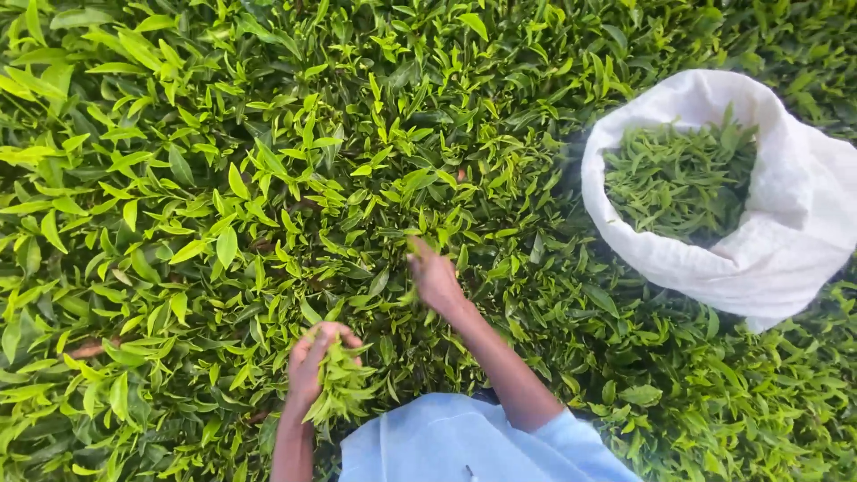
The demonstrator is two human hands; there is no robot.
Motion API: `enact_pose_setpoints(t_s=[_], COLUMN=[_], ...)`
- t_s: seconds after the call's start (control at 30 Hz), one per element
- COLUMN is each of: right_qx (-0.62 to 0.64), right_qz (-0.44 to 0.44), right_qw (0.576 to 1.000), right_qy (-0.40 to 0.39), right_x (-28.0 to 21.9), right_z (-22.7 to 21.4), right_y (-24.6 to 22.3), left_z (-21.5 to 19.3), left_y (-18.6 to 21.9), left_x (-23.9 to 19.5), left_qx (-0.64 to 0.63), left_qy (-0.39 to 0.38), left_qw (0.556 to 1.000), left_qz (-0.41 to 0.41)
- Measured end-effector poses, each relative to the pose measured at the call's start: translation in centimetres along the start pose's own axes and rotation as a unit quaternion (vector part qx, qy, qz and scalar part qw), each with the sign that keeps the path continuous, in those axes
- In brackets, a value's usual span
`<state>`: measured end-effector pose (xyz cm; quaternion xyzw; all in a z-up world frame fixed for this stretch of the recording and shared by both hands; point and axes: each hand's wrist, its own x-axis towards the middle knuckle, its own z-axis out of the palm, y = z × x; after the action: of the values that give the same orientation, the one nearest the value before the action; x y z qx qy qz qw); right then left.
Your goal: Manually plucking tea leaves from bushes and placing them into a collection sack in a plantation.
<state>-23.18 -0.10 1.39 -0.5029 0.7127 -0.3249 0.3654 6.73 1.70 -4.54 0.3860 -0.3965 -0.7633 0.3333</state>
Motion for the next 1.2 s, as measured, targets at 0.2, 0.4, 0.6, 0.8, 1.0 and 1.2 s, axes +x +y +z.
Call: enact_pose_setpoints(t_s=[0.2,0.4,0.6,0.8,1.0,1.2], right_qx=[0.187,0.347,0.096,0.039,-0.103,0.162], right_qz=[0.166,0.173,0.289,0.290,-0.005,0.016], right_qw=[0.965,0.918,0.951,0.904,0.975,0.986], right_qy=[-0.083,0.084,-0.051,-0.311,-0.195,-0.042], right_x=[-1.7,-8.2,4.4,12.1,5.4,3.6], right_z=[-0.3,-6.7,-8.3,-7.1,-9.1,-10.6], right_y=[-0.5,3.7,6.1,6.2,2.0,3.5], left_z=[6.0,2.3,3.6,7.6,12.5,19.1], left_y=[5.5,1.1,1.5,4.1,8.9,13.3], left_x=[2.4,4.5,8.9,12.6,14.6,21.2], left_qx=[0.102,0.113,-0.098,-0.088,0.179,0.086], left_qy=[0.010,0.038,0.011,0.003,0.061,0.085], left_qw=[0.991,0.989,0.995,0.994,0.981,0.953], left_qz=[-0.080,-0.091,0.007,-0.069,-0.040,-0.279])
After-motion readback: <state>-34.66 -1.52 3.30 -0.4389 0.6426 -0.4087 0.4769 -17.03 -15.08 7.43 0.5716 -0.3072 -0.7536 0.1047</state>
